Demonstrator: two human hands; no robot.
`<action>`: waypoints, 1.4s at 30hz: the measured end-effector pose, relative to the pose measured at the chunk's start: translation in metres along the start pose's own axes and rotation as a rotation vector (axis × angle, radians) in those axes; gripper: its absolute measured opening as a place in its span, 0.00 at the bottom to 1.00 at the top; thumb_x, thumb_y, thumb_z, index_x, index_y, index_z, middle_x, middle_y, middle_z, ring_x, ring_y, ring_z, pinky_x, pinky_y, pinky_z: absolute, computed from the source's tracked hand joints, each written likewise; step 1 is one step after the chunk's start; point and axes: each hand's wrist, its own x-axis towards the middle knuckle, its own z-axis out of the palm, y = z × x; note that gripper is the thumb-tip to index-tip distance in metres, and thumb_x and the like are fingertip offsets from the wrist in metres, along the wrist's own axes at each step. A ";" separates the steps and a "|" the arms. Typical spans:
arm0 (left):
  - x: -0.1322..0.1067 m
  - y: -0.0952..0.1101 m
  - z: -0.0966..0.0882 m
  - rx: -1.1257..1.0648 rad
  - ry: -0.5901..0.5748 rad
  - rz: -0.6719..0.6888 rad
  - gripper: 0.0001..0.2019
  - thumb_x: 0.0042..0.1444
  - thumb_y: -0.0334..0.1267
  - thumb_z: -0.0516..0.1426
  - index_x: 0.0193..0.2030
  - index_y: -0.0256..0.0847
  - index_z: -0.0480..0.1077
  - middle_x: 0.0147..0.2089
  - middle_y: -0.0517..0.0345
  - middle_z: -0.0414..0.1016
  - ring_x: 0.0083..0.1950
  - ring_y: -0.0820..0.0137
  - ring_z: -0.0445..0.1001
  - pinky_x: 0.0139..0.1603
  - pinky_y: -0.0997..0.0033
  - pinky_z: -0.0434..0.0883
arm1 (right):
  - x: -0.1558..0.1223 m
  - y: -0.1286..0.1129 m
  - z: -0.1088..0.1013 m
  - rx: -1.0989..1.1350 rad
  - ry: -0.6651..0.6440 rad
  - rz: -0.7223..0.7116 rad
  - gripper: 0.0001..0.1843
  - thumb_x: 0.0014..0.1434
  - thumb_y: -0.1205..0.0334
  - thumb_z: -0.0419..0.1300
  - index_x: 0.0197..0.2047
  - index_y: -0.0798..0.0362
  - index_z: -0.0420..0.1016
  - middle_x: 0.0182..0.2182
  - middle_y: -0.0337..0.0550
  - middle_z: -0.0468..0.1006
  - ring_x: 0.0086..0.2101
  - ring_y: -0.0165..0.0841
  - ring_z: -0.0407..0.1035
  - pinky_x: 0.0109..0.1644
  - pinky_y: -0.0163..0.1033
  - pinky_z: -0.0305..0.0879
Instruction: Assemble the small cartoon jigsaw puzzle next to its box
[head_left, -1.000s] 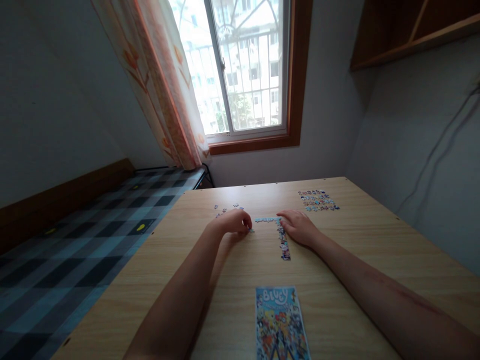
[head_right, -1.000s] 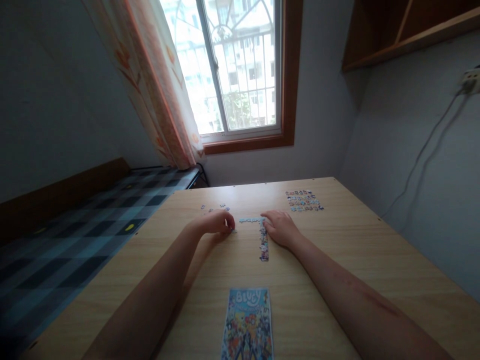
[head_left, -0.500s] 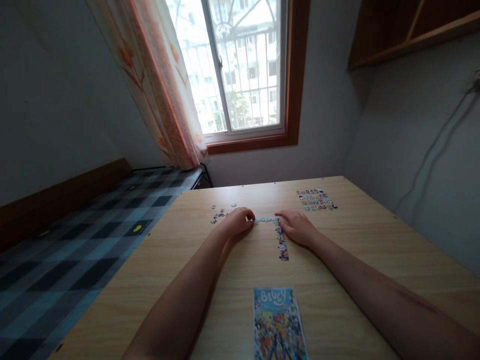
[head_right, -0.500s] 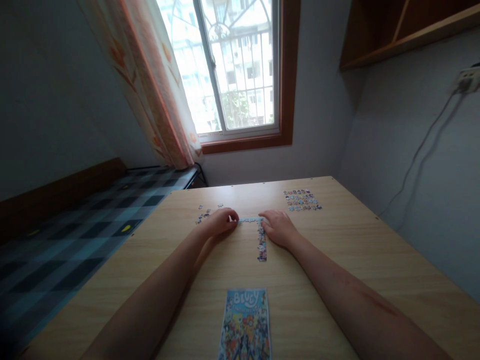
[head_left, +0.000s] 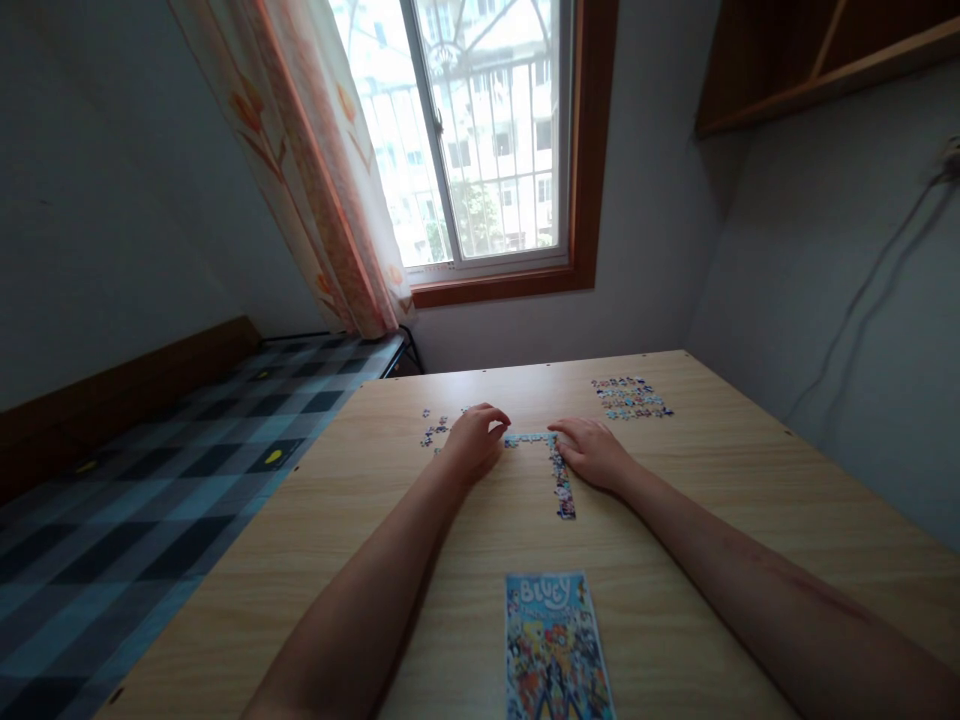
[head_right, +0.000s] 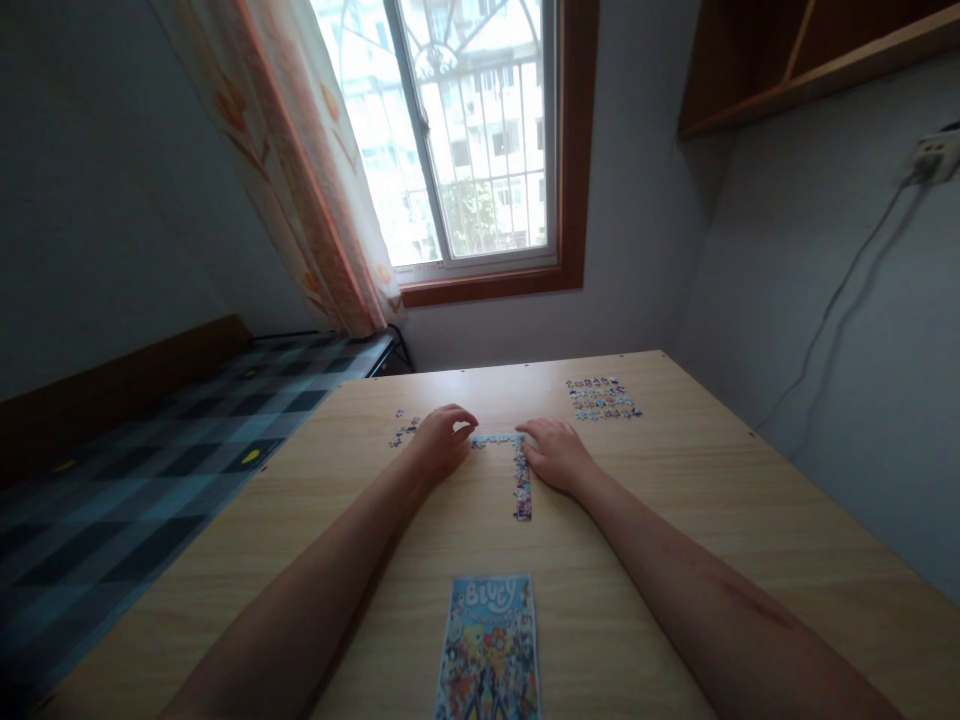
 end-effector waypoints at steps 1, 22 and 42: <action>-0.001 0.002 0.002 0.012 0.030 0.001 0.09 0.61 0.33 0.58 0.42 0.43 0.80 0.48 0.53 0.78 0.48 0.65 0.75 0.57 0.66 0.70 | 0.000 0.000 0.000 -0.001 -0.002 0.002 0.19 0.64 0.60 0.56 0.56 0.48 0.75 0.56 0.46 0.77 0.57 0.41 0.68 0.63 0.50 0.58; -0.003 0.000 0.013 -0.034 -0.009 0.012 0.10 0.59 0.34 0.59 0.46 0.41 0.80 0.48 0.51 0.78 0.50 0.64 0.75 0.57 0.64 0.70 | 0.000 0.001 0.001 -0.008 0.007 -0.011 0.18 0.63 0.61 0.56 0.56 0.47 0.76 0.56 0.46 0.78 0.57 0.41 0.68 0.64 0.50 0.58; -0.001 -0.001 0.020 0.010 -0.014 0.038 0.09 0.60 0.36 0.60 0.45 0.44 0.81 0.41 0.53 0.79 0.45 0.63 0.74 0.52 0.64 0.70 | 0.000 0.000 0.000 -0.022 -0.006 -0.012 0.19 0.63 0.61 0.56 0.56 0.48 0.76 0.57 0.46 0.77 0.57 0.41 0.68 0.64 0.51 0.58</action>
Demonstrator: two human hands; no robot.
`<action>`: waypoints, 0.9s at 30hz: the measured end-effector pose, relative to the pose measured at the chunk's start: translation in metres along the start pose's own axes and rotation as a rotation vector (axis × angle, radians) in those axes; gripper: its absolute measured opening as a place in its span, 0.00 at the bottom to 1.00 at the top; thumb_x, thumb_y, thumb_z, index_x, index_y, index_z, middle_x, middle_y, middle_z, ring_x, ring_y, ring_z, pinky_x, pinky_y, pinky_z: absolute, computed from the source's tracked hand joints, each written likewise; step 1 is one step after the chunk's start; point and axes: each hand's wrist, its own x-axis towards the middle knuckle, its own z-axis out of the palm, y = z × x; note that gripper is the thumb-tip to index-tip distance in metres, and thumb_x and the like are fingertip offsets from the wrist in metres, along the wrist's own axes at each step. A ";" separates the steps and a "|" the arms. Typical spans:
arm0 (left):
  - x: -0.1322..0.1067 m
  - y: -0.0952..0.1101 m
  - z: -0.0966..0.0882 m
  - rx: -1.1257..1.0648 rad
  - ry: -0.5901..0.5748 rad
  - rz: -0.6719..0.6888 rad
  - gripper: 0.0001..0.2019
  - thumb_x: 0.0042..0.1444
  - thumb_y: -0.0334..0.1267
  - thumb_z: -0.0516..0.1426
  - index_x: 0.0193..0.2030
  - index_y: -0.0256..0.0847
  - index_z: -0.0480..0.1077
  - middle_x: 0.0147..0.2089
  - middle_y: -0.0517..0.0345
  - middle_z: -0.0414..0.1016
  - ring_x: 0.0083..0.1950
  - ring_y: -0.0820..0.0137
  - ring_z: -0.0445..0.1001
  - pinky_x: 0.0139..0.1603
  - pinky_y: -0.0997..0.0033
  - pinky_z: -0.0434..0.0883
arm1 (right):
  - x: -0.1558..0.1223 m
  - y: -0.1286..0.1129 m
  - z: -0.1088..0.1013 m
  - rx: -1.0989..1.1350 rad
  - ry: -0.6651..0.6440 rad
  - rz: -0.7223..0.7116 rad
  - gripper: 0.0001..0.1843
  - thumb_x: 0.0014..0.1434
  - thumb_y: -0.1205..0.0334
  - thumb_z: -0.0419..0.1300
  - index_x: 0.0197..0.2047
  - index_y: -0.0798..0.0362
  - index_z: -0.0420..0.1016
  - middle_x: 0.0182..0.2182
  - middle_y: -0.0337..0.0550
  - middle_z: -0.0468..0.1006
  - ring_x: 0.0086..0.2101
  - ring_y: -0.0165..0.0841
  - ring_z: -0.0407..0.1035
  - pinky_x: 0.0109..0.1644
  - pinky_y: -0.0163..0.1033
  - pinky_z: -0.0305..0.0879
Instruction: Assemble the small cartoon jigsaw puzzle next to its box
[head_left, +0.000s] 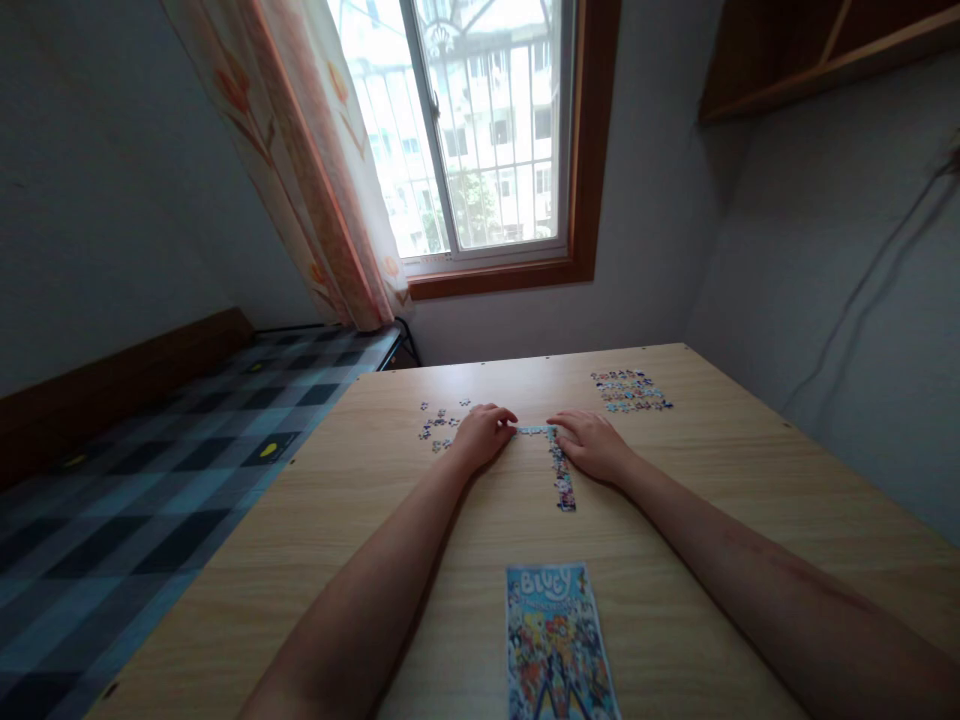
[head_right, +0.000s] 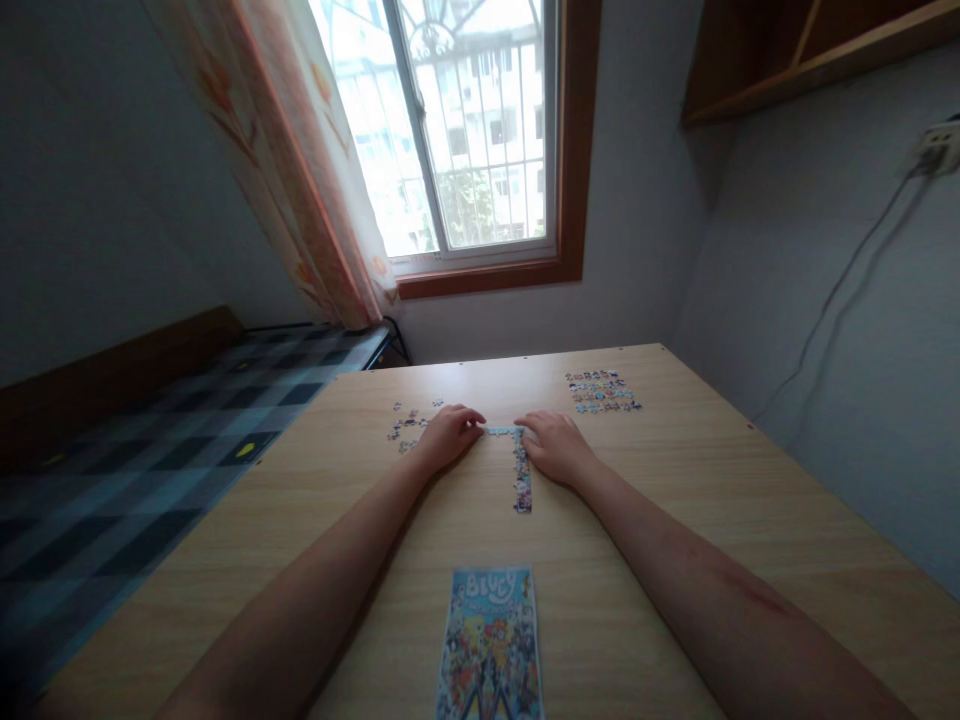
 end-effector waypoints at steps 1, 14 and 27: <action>0.001 -0.001 0.001 -0.012 0.006 0.005 0.09 0.60 0.36 0.59 0.44 0.43 0.81 0.41 0.53 0.79 0.45 0.63 0.74 0.52 0.64 0.70 | 0.000 0.000 0.000 0.000 -0.002 0.001 0.19 0.63 0.61 0.56 0.56 0.48 0.76 0.57 0.47 0.77 0.57 0.42 0.68 0.64 0.51 0.58; 0.000 -0.006 0.002 -0.144 0.039 -0.007 0.10 0.57 0.31 0.60 0.43 0.41 0.81 0.37 0.56 0.78 0.37 0.69 0.73 0.44 0.69 0.70 | 0.000 0.002 0.002 -0.022 -0.011 0.002 0.19 0.67 0.58 0.52 0.57 0.48 0.77 0.58 0.47 0.76 0.58 0.41 0.67 0.65 0.50 0.58; 0.000 0.000 0.005 -0.037 0.034 0.018 0.09 0.61 0.38 0.59 0.43 0.42 0.81 0.40 0.54 0.79 0.43 0.65 0.74 0.51 0.64 0.70 | -0.002 0.006 0.001 -0.062 -0.030 0.014 0.22 0.67 0.53 0.54 0.60 0.49 0.74 0.60 0.47 0.75 0.60 0.42 0.66 0.66 0.50 0.56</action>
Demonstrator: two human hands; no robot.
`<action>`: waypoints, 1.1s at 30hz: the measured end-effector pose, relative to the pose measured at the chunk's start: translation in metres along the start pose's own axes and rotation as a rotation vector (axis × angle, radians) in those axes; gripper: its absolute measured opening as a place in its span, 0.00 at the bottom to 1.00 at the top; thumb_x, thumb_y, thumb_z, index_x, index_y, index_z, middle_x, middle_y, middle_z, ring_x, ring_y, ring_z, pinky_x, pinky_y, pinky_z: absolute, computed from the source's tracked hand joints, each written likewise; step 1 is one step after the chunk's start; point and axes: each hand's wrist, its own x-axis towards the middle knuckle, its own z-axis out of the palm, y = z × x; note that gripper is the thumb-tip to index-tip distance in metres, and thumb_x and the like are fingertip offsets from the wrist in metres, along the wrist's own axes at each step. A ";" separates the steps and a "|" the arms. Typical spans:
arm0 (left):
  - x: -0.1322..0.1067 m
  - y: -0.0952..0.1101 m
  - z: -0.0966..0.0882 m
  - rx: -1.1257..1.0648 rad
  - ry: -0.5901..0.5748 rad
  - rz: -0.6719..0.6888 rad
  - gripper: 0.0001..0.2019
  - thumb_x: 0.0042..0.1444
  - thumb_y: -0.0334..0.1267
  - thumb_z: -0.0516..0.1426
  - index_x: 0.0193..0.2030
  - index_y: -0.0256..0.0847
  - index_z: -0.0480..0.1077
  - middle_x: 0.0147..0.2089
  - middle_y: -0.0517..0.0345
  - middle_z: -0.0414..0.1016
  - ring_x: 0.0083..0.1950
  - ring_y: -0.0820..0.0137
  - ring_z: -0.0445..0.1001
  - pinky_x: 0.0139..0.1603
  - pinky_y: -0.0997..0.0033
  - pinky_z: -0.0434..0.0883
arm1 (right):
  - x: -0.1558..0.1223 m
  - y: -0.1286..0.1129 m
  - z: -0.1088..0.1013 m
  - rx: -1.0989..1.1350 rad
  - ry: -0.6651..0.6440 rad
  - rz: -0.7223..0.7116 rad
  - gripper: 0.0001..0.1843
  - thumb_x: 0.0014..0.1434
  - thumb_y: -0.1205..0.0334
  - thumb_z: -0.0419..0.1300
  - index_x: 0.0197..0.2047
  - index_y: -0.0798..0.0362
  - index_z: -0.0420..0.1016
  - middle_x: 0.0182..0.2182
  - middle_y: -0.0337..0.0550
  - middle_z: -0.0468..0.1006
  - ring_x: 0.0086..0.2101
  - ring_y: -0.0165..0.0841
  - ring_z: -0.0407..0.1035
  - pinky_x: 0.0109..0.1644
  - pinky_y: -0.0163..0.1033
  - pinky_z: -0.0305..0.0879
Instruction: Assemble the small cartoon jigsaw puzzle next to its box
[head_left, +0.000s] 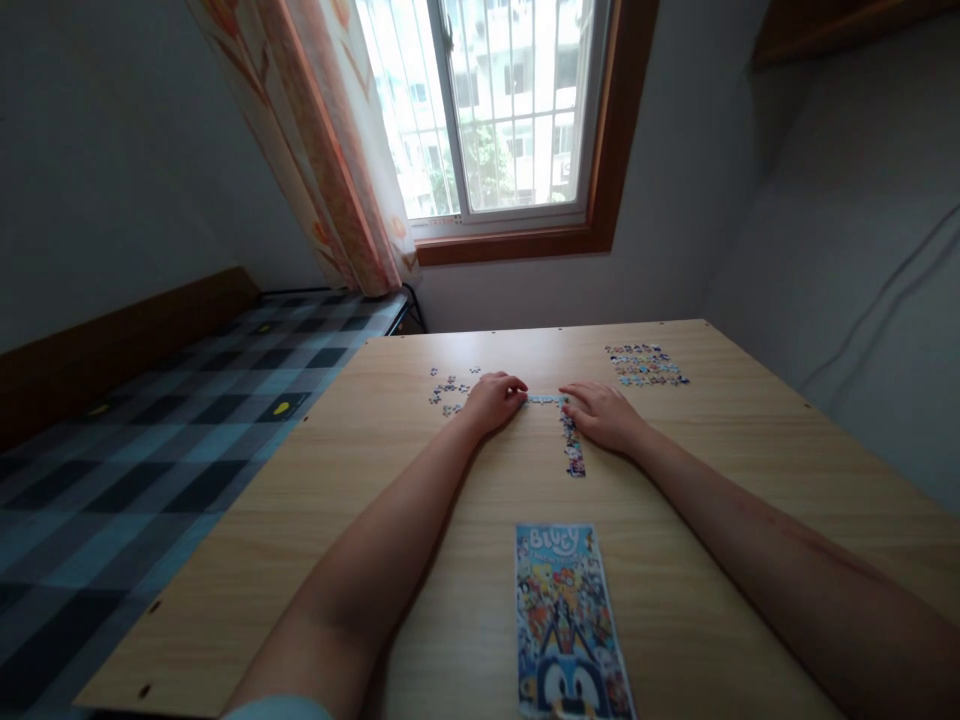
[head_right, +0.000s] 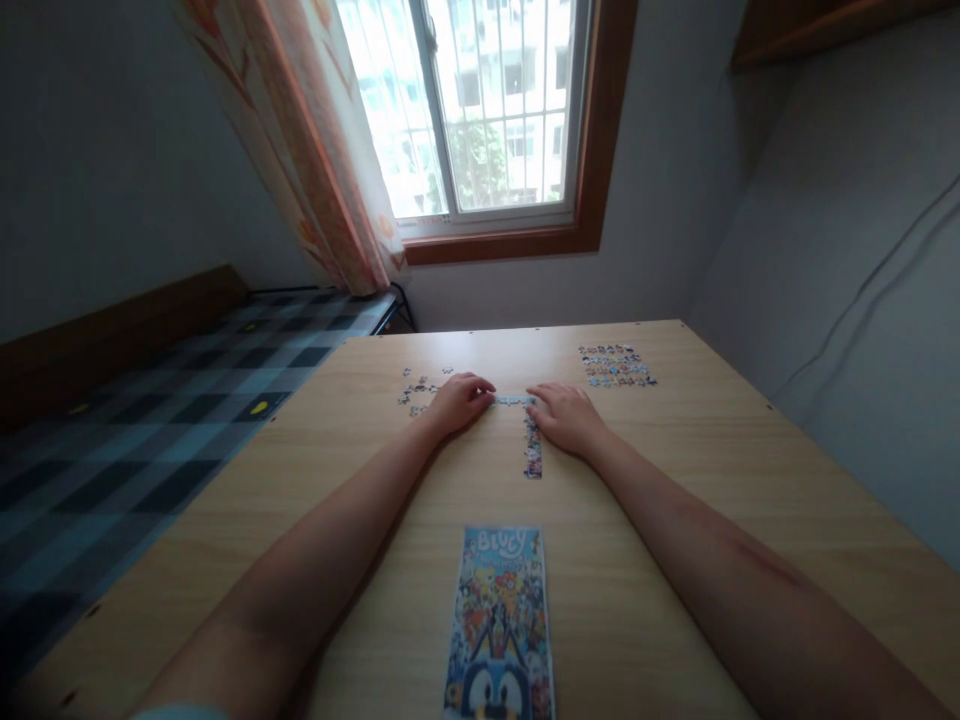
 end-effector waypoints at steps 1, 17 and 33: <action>0.000 0.001 0.000 0.009 -0.003 0.004 0.09 0.60 0.38 0.60 0.44 0.42 0.81 0.39 0.54 0.78 0.43 0.65 0.74 0.51 0.64 0.70 | 0.000 0.001 0.000 -0.002 -0.005 0.002 0.22 0.67 0.53 0.54 0.60 0.49 0.74 0.60 0.47 0.75 0.60 0.42 0.66 0.66 0.50 0.56; -0.009 0.019 0.002 0.276 0.076 0.020 0.16 0.69 0.39 0.49 0.42 0.39 0.78 0.44 0.47 0.77 0.47 0.61 0.72 0.55 0.60 0.68 | 0.001 0.004 0.000 -0.068 -0.066 0.018 0.23 0.67 0.51 0.54 0.61 0.48 0.74 0.62 0.48 0.72 0.62 0.42 0.64 0.67 0.49 0.55; -0.052 0.046 -0.011 0.259 -0.026 -0.012 0.22 0.70 0.46 0.47 0.31 0.40 0.77 0.34 0.48 0.78 0.34 0.63 0.74 0.38 0.64 0.68 | -0.001 0.000 0.004 -0.051 -0.047 -0.018 0.25 0.66 0.53 0.53 0.62 0.51 0.73 0.62 0.51 0.73 0.62 0.43 0.64 0.67 0.53 0.56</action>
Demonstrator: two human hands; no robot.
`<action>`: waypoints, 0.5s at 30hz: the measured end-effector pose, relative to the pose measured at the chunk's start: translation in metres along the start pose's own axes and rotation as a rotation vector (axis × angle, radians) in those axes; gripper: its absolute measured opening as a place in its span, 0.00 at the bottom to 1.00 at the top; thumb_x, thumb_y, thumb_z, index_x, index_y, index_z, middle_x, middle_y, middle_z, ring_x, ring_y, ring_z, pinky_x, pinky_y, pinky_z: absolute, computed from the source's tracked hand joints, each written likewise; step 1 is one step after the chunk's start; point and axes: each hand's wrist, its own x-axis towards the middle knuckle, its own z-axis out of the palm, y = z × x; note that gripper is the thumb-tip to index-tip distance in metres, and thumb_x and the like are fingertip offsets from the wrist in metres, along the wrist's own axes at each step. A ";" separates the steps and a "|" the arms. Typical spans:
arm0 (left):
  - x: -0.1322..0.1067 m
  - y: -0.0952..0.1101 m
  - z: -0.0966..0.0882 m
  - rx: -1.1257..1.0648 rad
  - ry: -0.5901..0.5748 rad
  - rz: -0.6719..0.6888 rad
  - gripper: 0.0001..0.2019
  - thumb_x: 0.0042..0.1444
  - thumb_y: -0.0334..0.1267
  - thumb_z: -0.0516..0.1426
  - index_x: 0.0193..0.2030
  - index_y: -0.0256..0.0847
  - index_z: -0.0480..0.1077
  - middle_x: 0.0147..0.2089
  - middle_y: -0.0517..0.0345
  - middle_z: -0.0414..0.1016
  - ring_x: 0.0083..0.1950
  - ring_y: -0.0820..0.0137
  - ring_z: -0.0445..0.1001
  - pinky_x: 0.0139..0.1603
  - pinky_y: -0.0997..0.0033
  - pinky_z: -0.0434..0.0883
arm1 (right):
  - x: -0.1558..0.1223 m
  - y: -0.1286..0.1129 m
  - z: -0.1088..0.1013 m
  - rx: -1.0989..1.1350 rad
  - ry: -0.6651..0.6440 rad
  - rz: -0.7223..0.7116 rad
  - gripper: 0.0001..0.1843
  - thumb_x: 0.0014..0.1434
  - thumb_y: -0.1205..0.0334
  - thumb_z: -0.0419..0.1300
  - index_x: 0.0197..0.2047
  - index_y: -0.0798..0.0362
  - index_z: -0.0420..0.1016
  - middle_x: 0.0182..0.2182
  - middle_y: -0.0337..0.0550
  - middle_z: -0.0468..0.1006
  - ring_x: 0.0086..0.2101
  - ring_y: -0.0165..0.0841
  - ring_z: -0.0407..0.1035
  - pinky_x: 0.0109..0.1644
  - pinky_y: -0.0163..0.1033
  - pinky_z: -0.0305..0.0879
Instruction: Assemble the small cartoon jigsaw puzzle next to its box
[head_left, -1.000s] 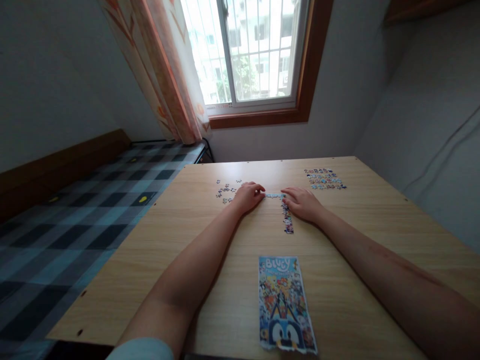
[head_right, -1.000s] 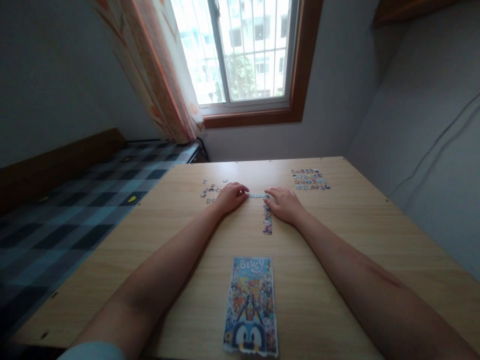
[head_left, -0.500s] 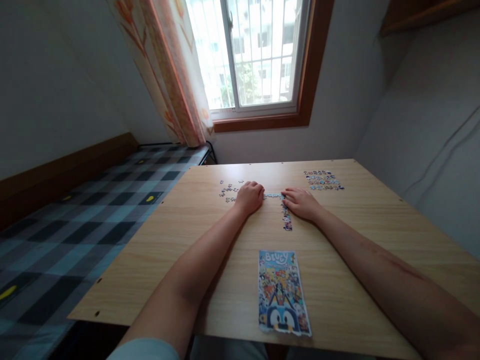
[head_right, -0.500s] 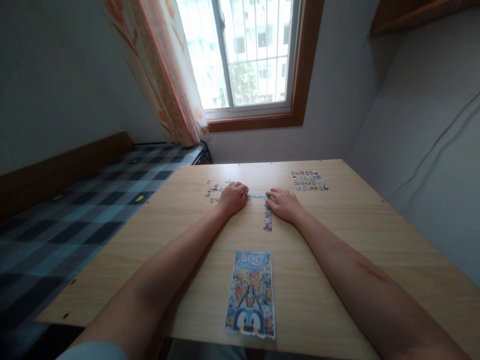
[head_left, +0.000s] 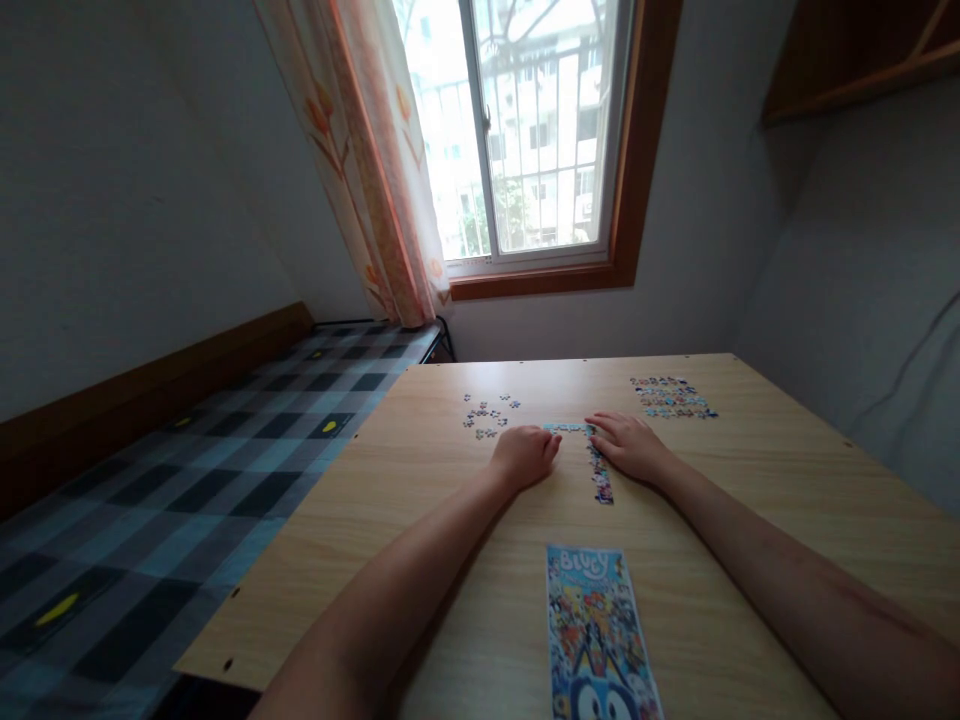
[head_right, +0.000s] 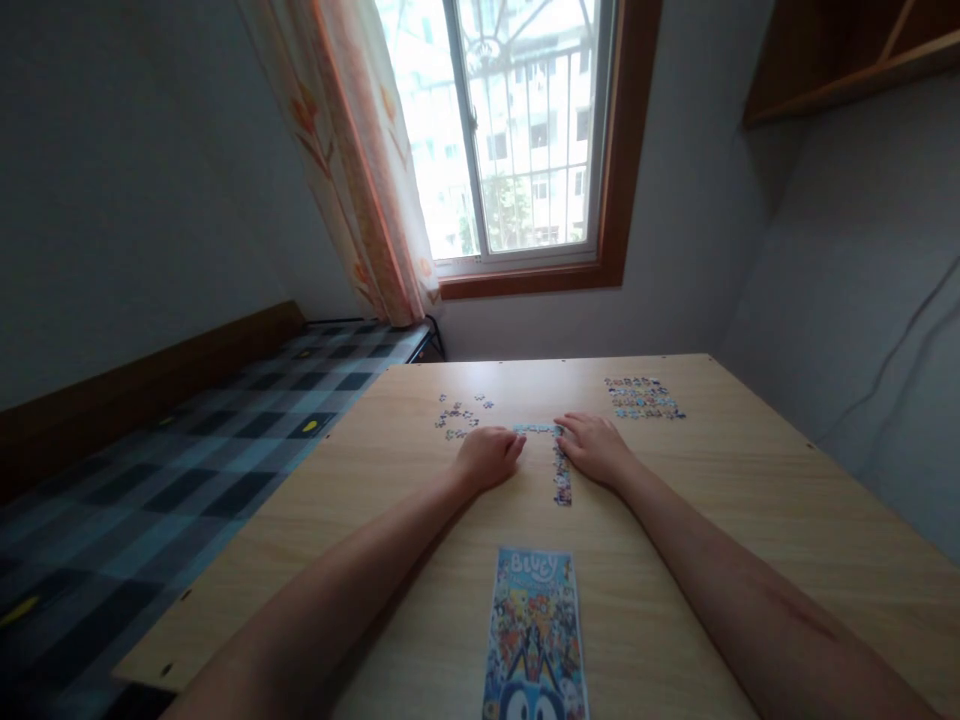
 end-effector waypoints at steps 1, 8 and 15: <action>0.000 -0.001 -0.001 -0.018 0.006 0.007 0.23 0.70 0.47 0.47 0.30 0.41 0.77 0.33 0.49 0.78 0.33 0.64 0.74 0.37 0.65 0.67 | 0.000 0.000 0.000 0.002 0.003 -0.004 0.25 0.66 0.52 0.53 0.62 0.51 0.74 0.61 0.51 0.73 0.62 0.43 0.64 0.67 0.53 0.56; -0.006 -0.008 -0.007 -0.169 0.008 0.154 0.22 0.69 0.44 0.49 0.24 0.41 0.70 0.29 0.55 0.75 0.31 0.70 0.71 0.35 0.69 0.63 | -0.001 -0.001 0.002 0.034 0.031 -0.006 0.24 0.68 0.51 0.50 0.60 0.50 0.75 0.60 0.50 0.74 0.61 0.43 0.65 0.66 0.53 0.57; -0.006 -0.012 -0.007 -0.281 -0.027 0.138 0.21 0.67 0.42 0.50 0.22 0.41 0.66 0.26 0.57 0.72 0.28 0.71 0.68 0.32 0.70 0.60 | -0.003 -0.005 0.004 0.053 0.058 -0.006 0.23 0.68 0.51 0.50 0.58 0.47 0.77 0.59 0.50 0.75 0.61 0.45 0.66 0.66 0.55 0.58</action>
